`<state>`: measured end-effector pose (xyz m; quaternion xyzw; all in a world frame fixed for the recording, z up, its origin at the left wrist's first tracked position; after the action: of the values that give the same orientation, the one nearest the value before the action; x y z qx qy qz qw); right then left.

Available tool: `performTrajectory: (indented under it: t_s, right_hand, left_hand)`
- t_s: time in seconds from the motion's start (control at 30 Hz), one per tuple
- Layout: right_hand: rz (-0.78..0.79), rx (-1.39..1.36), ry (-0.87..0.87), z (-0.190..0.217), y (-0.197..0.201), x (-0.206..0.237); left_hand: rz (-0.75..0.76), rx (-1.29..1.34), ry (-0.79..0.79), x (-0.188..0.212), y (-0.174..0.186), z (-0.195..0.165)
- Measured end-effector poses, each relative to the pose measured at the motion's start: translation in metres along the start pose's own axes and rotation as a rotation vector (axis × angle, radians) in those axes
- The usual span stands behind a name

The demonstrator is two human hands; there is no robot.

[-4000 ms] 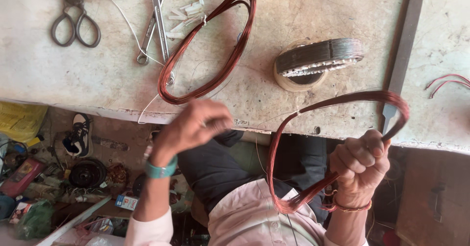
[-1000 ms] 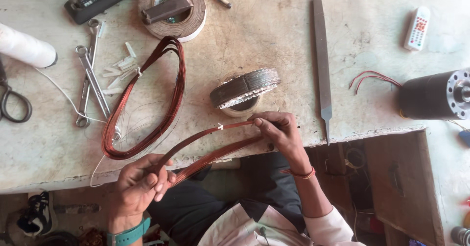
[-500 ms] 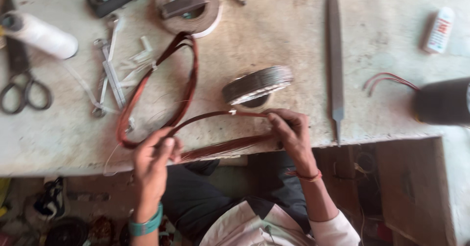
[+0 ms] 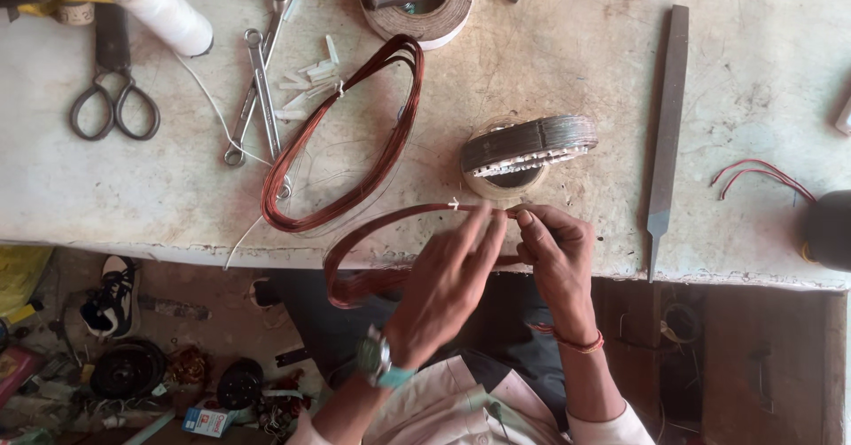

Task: The person secures a copper wire loop with a white tie, then inserts the loop into the slots of a motor armature. They continue to wind the copper wire around the armature, adjusting the wire and rotating the armature to fit the wire into the slots.

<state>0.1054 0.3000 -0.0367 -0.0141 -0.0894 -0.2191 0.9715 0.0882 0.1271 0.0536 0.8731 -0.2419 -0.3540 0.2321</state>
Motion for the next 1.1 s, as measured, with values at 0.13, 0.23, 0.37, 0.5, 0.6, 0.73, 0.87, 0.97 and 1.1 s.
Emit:
performTrajectory:
  t_s: [0.13,0.23,0.37,0.5,0.6,0.73,0.87,0.97,1.1]
  right_hand:
    - [0.035,0.06,-0.002,0.009,-0.009,0.003]
    - [0.065,0.331,0.048,0.018,-0.011,0.003]
    - [0.002,0.742,0.462,0.066,-0.008,0.014]
    - [-0.336,0.765,0.683,0.127,0.029,0.026]
    - [-0.374,0.603,0.841,0.174,0.04,0.007]
    - [0.019,0.792,0.96,0.19,-0.003,-0.028]
    - [0.158,0.831,0.74,0.16,-0.007,-0.053]
    - [0.066,0.922,0.732,0.149,-0.001,-0.047]
    - [-0.224,1.034,0.721,0.143,0.017,-0.007]
  left_hand:
    - [-0.054,0.025,0.018,-0.016,-0.015,0.028]
    - [-0.032,0.149,0.099,-0.015,-0.015,0.049]
    - [-0.062,0.279,0.203,-0.013,-0.003,0.065]
    - [-0.052,0.336,0.259,-0.016,-0.004,0.069]
    - [0.001,0.321,0.312,-0.016,-0.012,0.072]
    - [-0.006,0.316,0.308,-0.016,-0.014,0.074]
    - [-0.056,0.323,0.272,-0.015,-0.01,0.073]
    - [-0.056,0.315,0.271,-0.013,-0.009,0.072]
    - [-0.05,0.341,0.308,-0.013,-0.01,0.074]
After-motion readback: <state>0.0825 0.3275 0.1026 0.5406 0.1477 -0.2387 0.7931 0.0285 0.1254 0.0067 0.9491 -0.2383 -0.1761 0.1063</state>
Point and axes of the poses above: each hand's wrist, its own x-axis away from the middle knuckle, its own y-axis out of the back of the hand, z = x × y, the point moved 10 cm from there along -x, towards the middle knuckle, and after that the axes turned 9 degrees about x, right-handed, at the moved point
